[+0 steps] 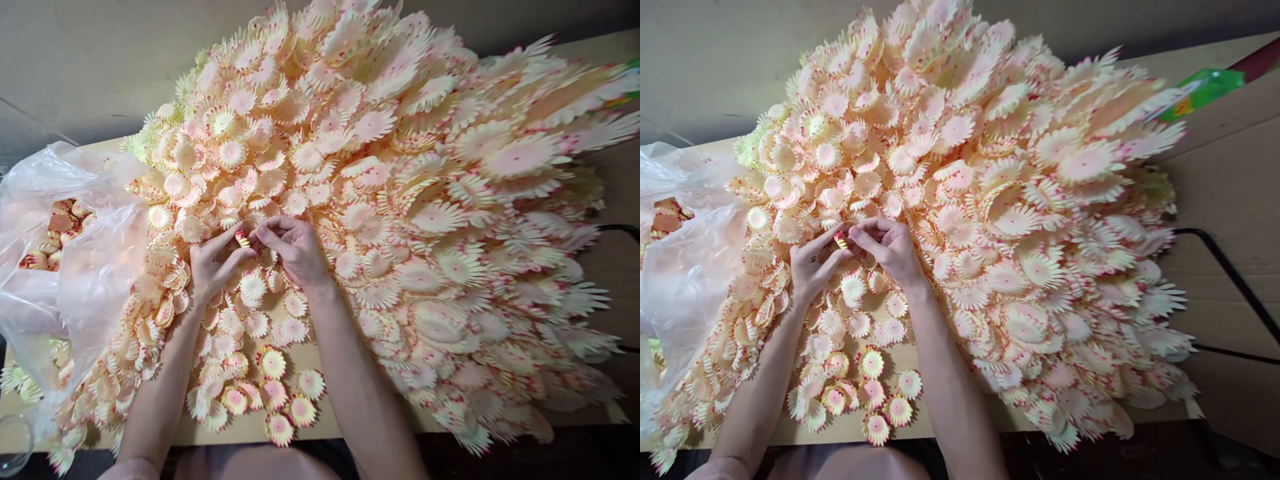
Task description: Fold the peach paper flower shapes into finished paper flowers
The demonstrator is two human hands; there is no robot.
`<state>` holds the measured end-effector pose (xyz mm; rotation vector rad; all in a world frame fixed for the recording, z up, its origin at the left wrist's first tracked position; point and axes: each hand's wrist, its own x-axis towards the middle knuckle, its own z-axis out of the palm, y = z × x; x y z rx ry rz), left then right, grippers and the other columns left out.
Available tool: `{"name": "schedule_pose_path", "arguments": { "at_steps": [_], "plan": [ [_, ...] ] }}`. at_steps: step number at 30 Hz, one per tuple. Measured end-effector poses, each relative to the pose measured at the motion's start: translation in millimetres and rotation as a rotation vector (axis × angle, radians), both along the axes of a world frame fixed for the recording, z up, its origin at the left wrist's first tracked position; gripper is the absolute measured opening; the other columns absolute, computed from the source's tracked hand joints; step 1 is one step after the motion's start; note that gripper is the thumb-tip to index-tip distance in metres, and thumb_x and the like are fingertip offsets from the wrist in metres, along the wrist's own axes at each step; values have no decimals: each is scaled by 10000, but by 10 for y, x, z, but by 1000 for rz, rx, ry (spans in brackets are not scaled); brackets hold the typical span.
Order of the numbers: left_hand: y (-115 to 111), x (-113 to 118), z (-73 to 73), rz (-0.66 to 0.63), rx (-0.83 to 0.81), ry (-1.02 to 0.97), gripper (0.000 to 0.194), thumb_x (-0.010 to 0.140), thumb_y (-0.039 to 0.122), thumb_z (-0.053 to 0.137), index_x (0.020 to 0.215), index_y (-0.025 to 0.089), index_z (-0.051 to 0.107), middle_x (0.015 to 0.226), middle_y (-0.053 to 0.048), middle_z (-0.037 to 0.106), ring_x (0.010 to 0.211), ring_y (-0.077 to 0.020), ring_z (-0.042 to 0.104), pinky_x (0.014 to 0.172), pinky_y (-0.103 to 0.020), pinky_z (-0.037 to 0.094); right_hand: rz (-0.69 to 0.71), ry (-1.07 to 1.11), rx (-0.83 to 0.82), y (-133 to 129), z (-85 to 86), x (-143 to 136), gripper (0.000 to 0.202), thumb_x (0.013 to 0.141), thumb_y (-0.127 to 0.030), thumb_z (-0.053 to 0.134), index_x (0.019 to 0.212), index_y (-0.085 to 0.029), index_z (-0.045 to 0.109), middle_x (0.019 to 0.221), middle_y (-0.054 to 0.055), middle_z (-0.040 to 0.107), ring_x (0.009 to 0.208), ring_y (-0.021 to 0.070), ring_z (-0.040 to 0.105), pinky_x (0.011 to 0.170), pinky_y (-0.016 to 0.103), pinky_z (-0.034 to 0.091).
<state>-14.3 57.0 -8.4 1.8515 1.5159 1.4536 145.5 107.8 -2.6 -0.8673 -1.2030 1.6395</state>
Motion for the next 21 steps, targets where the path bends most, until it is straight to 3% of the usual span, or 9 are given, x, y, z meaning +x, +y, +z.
{"name": "schedule_pose_path", "arguments": {
  "at_steps": [7,14,21],
  "plan": [
    [-25,6,22,-23,25,5,231,898,256,661,1078,150,760,964,-79,799,789,-137,752,754,-191,592,41,-11,-35,-1,31,3,271,738,-482,805,783,-225,734,731,9,740,685,168,699,728,322,602],
    [13,-24,23,-107,130,-46,437,771,287,804,1189,186,723,1188,-105,742,1077,-222,727,982,-323,584,-15,0,-34,2,2,18,266,692,-450,843,774,-230,718,767,-1,730,713,147,677,735,296,583],
    [17,-28,10,-91,101,-64,414,768,279,804,1172,223,732,1216,-91,728,1116,-227,712,979,-335,599,-16,33,-64,0,-6,36,243,649,-355,883,770,-225,718,766,-11,739,709,133,686,724,266,579]
  ]
}}
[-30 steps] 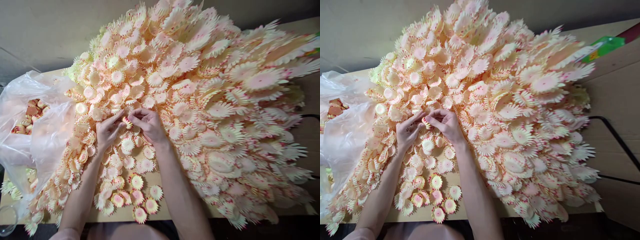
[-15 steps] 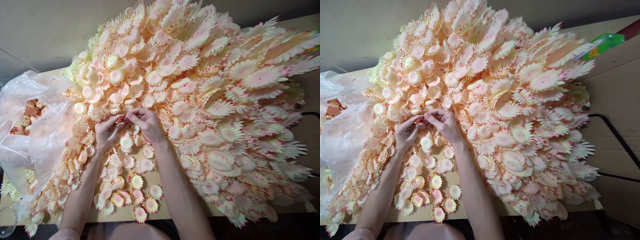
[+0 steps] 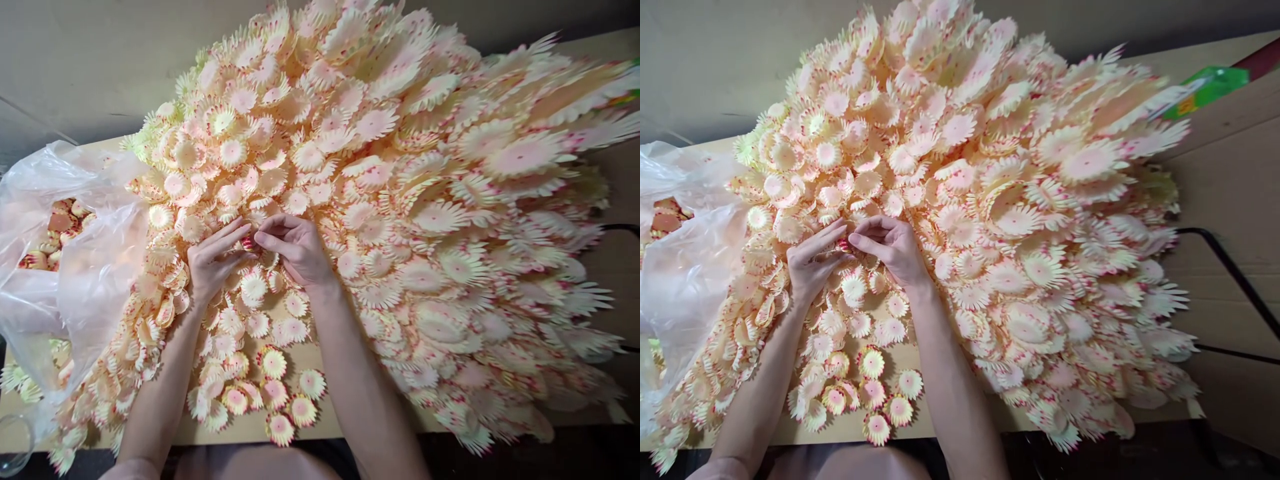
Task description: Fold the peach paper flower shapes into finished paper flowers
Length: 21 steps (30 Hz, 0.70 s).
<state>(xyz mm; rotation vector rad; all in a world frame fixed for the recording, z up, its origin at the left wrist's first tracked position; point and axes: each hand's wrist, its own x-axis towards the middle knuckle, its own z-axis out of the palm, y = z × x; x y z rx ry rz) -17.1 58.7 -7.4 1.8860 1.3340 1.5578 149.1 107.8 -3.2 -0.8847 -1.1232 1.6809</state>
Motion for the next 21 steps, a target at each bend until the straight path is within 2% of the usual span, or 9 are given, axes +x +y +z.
{"name": "schedule_pose_path", "arguments": {
  "at_steps": [5,9,12,16,21],
  "plan": [
    [8,-7,-46,-65,-40,-52,530,730,304,831,1236,223,697,1177,-101,740,1028,-220,746,945,-306,606,46,18,-16,-19,34,16,219,663,-315,876,791,-215,729,746,-4,755,663,130,702,654,249,585],
    [9,-3,-40,-123,-95,-70,556,730,360,827,1245,200,693,1187,-120,732,1048,-240,737,966,-313,583,52,21,-27,-27,62,21,216,671,-322,867,790,-208,728,753,3,766,690,157,733,682,280,614],
    [-9,13,-40,-74,-185,-114,552,764,384,799,1258,168,683,1193,-120,730,1027,-229,742,946,-282,582,58,11,-24,-24,59,21,223,665,-327,871,793,-208,732,782,13,778,722,170,747,730,301,626],
    [-36,31,-59,-6,-262,-136,447,795,397,771,1157,138,738,1097,-102,771,928,-198,759,872,-242,597,69,-3,-7,-20,44,24,228,649,-322,882,789,-212,740,811,18,788,731,171,750,746,300,629],
    [-48,32,-46,-10,-284,-122,405,843,409,719,1152,148,742,1071,-101,780,904,-194,757,841,-253,602,67,-23,4,-19,59,23,239,641,-343,883,789,-214,745,812,23,789,755,187,756,759,318,632]
  ]
}}
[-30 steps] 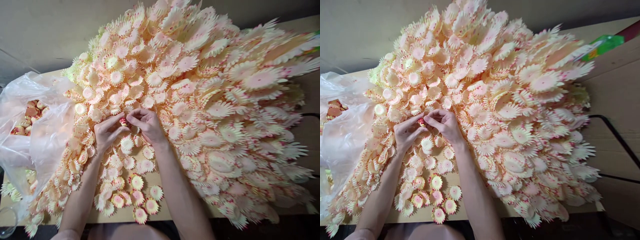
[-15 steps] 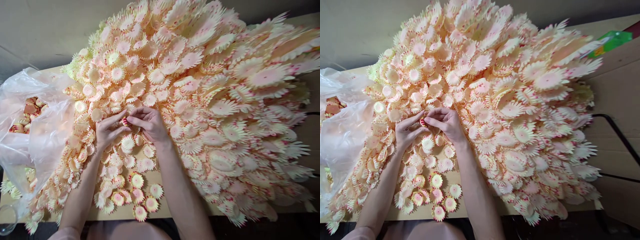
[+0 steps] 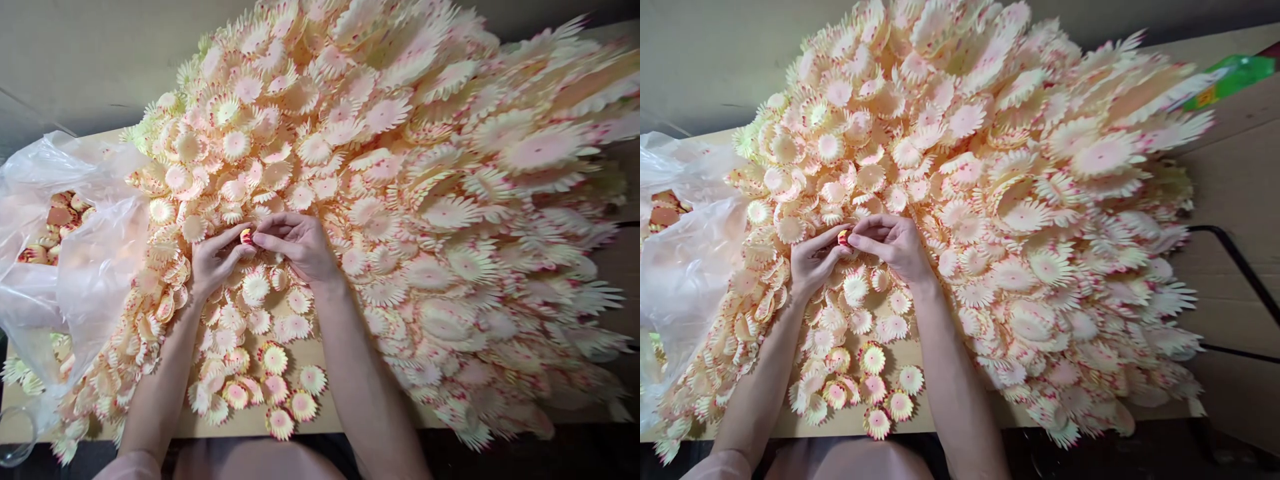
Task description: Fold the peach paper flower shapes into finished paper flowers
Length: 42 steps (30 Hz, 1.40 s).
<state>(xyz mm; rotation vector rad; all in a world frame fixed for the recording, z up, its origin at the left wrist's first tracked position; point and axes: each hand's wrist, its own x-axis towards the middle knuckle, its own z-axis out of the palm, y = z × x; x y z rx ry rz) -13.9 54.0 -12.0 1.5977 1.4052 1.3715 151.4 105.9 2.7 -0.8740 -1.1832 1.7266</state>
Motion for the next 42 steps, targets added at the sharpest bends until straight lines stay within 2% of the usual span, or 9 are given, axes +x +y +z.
{"name": "schedule_pose_path", "arguments": {
  "at_steps": [7,16,26,33,42],
  "plan": [
    [23,-25,30,-68,70,33,432,820,415,740,1163,152,739,1064,-116,780,869,-184,751,816,-230,581,-32,5,3,7,8,-10,255,644,-360,878,784,-202,735,795,29,786,732,181,752,748,317,631],
    [21,-46,8,-86,78,25,433,820,384,746,1187,155,729,1122,-138,761,976,-207,737,891,-260,567,-24,24,9,8,2,-7,237,641,-328,882,787,-202,745,783,18,779,723,172,748,735,299,625],
    [22,-38,17,-78,79,44,434,830,387,736,1188,142,726,1118,-137,763,990,-216,737,906,-265,568,-3,36,6,1,8,16,225,634,-294,890,790,-207,753,788,17,785,742,180,759,763,311,633],
    [31,-46,7,-84,95,26,451,816,410,744,1187,155,728,1109,-129,767,976,-211,740,892,-267,578,10,74,13,9,-22,15,196,652,-244,880,804,-197,764,797,19,792,738,166,763,753,274,634],
    [13,-46,-12,-99,80,2,452,830,349,744,1241,165,700,1156,-120,754,941,-199,750,842,-238,586,14,74,2,3,-17,22,182,652,-234,874,795,-201,766,777,15,788,721,169,760,735,281,639]
  ]
}}
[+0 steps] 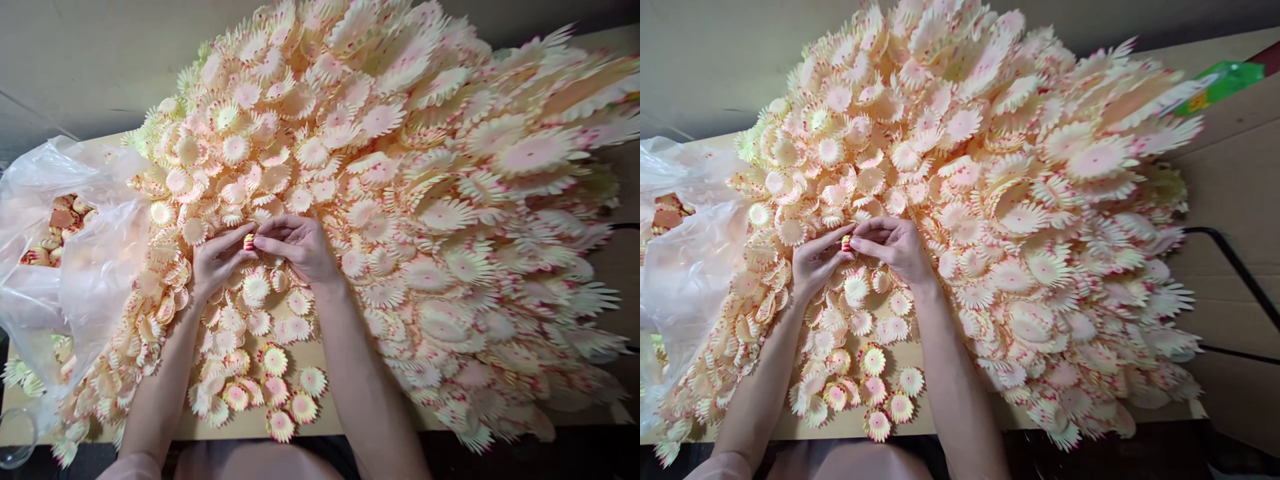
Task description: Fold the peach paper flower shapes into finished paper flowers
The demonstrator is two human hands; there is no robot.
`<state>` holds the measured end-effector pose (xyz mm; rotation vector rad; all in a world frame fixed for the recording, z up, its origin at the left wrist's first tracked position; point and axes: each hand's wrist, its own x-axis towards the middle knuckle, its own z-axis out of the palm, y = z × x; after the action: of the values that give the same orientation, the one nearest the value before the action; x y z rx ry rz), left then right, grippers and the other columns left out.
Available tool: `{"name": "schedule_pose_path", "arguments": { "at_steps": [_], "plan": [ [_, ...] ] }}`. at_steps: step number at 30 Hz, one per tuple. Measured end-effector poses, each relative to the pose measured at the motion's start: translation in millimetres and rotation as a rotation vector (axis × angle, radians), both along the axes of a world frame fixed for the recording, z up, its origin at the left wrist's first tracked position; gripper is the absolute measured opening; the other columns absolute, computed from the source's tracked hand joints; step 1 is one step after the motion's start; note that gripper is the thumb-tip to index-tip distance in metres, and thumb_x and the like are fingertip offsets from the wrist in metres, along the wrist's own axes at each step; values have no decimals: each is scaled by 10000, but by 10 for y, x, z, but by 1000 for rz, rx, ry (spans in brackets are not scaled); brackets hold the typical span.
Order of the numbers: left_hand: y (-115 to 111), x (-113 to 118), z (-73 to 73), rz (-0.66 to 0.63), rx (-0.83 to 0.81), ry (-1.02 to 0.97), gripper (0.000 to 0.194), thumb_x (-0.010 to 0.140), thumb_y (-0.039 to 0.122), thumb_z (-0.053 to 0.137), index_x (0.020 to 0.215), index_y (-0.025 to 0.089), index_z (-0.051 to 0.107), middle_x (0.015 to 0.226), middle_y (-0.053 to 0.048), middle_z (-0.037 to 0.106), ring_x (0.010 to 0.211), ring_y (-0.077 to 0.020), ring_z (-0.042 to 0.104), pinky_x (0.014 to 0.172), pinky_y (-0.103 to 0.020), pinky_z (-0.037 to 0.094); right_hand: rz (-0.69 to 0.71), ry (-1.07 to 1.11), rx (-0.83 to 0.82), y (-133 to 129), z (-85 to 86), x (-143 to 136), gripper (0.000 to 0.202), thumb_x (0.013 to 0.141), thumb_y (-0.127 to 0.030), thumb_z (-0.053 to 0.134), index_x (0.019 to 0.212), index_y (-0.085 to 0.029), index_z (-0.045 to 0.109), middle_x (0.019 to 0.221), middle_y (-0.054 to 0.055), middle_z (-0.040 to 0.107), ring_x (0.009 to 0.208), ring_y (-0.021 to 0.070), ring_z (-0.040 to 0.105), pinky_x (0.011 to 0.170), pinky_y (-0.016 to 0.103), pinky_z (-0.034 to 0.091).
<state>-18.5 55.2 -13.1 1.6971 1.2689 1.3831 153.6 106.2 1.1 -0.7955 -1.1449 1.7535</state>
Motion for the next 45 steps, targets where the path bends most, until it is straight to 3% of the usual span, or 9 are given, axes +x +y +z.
{"name": "schedule_pose_path", "arguments": {
  "at_steps": [7,15,29,37,45],
  "plan": [
    [20,-26,-48,-23,24,1,503,801,390,760,1253,181,693,1195,-122,737,1044,-246,735,949,-298,576,8,6,-14,1,-14,-6,174,654,-225,869,791,-194,766,780,22,787,683,151,745,704,266,630],
    [49,-18,-39,-78,104,-32,486,801,270,776,1271,191,677,1260,-114,702,1180,-257,676,1047,-341,548,-12,4,2,6,-14,-3,164,668,-243,859,784,-195,754,761,9,773,675,145,732,696,268,622],
    [47,-22,-59,-64,76,-40,474,806,280,773,1260,179,681,1256,-122,703,1173,-254,680,1044,-349,553,9,-8,-16,3,-6,3,190,659,-252,864,800,-196,750,772,16,780,688,153,739,714,280,623],
    [66,-20,-45,-108,144,-21,481,782,250,793,1249,204,690,1236,-117,716,1158,-241,690,1018,-326,560,-17,-13,-26,25,-32,-10,188,616,-224,867,747,-195,735,770,0,765,676,133,708,681,259,606],
    [55,-14,-35,-75,73,-13,470,801,324,775,1241,180,695,1238,-126,715,1162,-249,687,1024,-337,558,-9,-7,-8,10,-3,-5,171,662,-253,850,782,-201,739,769,9,766,691,149,721,697,290,616]
  ]
}}
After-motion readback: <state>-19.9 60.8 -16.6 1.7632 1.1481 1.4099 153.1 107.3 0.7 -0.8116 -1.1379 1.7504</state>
